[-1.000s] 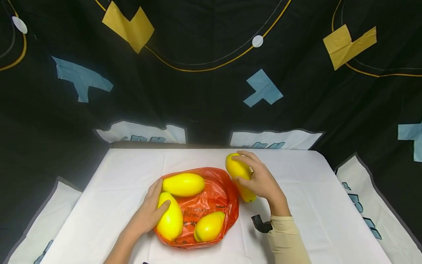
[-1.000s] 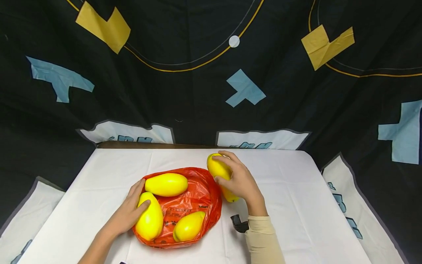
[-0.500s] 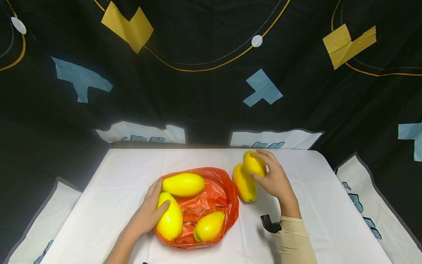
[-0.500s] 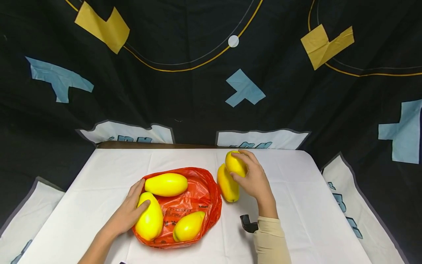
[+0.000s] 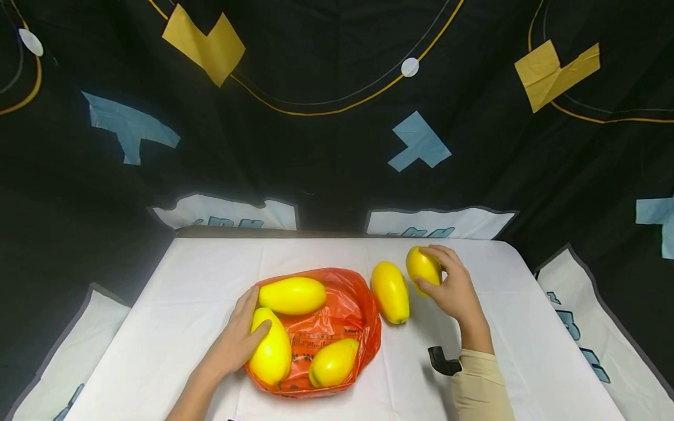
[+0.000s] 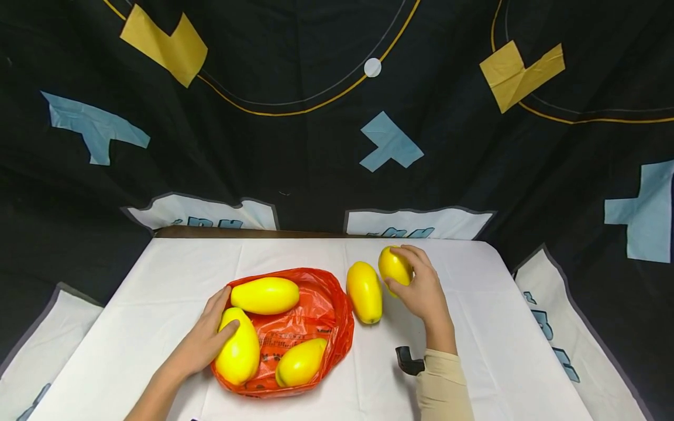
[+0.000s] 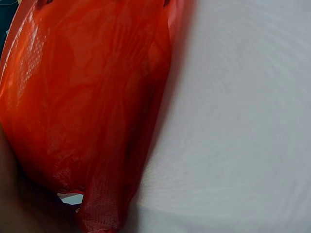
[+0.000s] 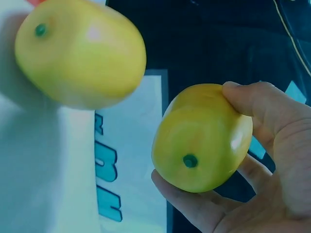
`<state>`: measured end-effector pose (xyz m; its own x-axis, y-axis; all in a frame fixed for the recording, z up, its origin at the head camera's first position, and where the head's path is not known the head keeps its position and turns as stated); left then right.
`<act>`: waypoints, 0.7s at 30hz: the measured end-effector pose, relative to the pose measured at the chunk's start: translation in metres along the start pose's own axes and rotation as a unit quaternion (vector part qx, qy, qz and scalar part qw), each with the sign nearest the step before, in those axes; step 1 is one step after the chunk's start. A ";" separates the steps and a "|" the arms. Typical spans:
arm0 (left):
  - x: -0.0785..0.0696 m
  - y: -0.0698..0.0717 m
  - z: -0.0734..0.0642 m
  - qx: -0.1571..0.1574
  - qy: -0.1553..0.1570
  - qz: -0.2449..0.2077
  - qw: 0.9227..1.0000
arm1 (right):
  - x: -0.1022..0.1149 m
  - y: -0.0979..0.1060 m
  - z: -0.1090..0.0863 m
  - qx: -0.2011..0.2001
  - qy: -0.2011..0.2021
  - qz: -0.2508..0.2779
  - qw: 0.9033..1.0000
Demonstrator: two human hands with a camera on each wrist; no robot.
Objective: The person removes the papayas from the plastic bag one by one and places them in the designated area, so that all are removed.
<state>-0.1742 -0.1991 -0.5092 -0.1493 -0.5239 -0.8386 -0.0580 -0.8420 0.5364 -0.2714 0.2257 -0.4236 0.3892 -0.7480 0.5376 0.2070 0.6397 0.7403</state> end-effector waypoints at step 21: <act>-0.003 0.001 0.000 -0.002 0.000 0.003 1.000 | -0.057 -0.030 -0.025 0.079 -0.101 -0.004 0.992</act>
<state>-0.1734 -0.1981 -0.5066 -0.1492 -0.5298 -0.8349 -0.0526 -0.8389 0.5417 -0.2772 0.2542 -0.4867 0.1979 -0.7833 0.5893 0.0593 0.6097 0.7904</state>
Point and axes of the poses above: each hand's wrist, its own z-axis towards the middle knuckle, its own y-axis out of the back of the hand, x = y × z, the point moved 3 cm from there along z, towards the middle knuckle, and after that the axes turned 10 degrees about -z, right-handed, at the moved point
